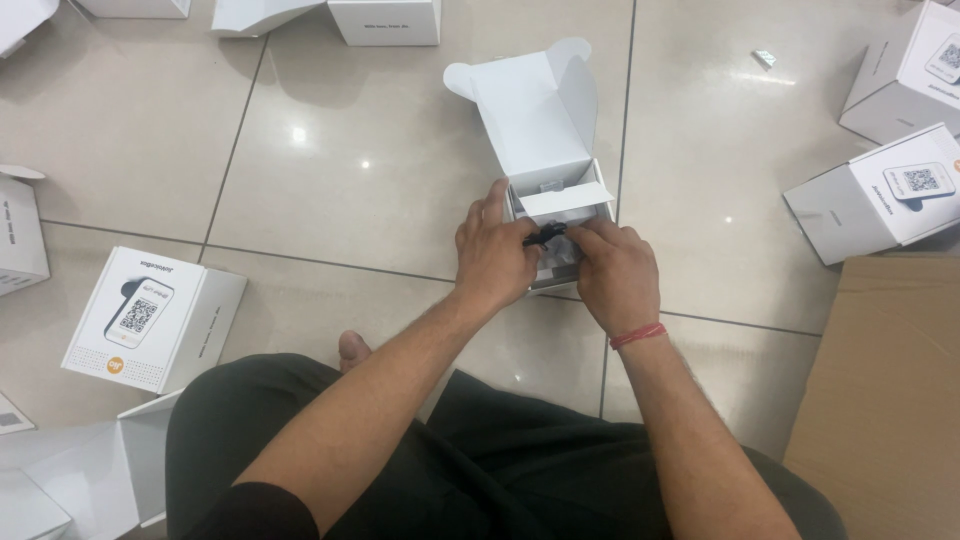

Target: The person packs electronic cables and manuals into retail boxes.

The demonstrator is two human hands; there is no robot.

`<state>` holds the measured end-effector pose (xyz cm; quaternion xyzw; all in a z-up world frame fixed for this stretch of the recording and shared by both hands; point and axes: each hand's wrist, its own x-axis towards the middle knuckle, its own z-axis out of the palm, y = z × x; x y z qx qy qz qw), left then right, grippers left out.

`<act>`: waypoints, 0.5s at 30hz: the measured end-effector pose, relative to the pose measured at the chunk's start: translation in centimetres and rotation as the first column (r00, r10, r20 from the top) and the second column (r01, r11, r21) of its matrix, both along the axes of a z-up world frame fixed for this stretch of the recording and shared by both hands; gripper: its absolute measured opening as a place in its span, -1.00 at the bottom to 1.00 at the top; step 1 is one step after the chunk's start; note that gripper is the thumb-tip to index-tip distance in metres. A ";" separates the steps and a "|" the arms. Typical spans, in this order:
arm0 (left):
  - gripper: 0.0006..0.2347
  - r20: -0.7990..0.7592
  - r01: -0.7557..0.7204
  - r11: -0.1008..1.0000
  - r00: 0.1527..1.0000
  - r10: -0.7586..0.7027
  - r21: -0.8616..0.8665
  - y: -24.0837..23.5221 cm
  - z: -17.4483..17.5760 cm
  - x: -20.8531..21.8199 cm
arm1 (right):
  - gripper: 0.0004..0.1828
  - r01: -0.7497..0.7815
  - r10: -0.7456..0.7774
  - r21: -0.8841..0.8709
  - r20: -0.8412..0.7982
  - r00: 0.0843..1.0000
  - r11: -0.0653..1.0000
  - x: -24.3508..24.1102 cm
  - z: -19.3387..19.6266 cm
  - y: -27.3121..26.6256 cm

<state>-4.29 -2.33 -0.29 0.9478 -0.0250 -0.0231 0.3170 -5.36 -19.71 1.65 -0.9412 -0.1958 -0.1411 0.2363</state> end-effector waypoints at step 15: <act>-0.84 -0.077 0.055 0.993 0.996 -0.047 0.104 0.4 -0.1 0.0 | -0.74 0.007 -0.008 -0.015 -0.060 0.998 1.000 -0.3 -0.9 0.5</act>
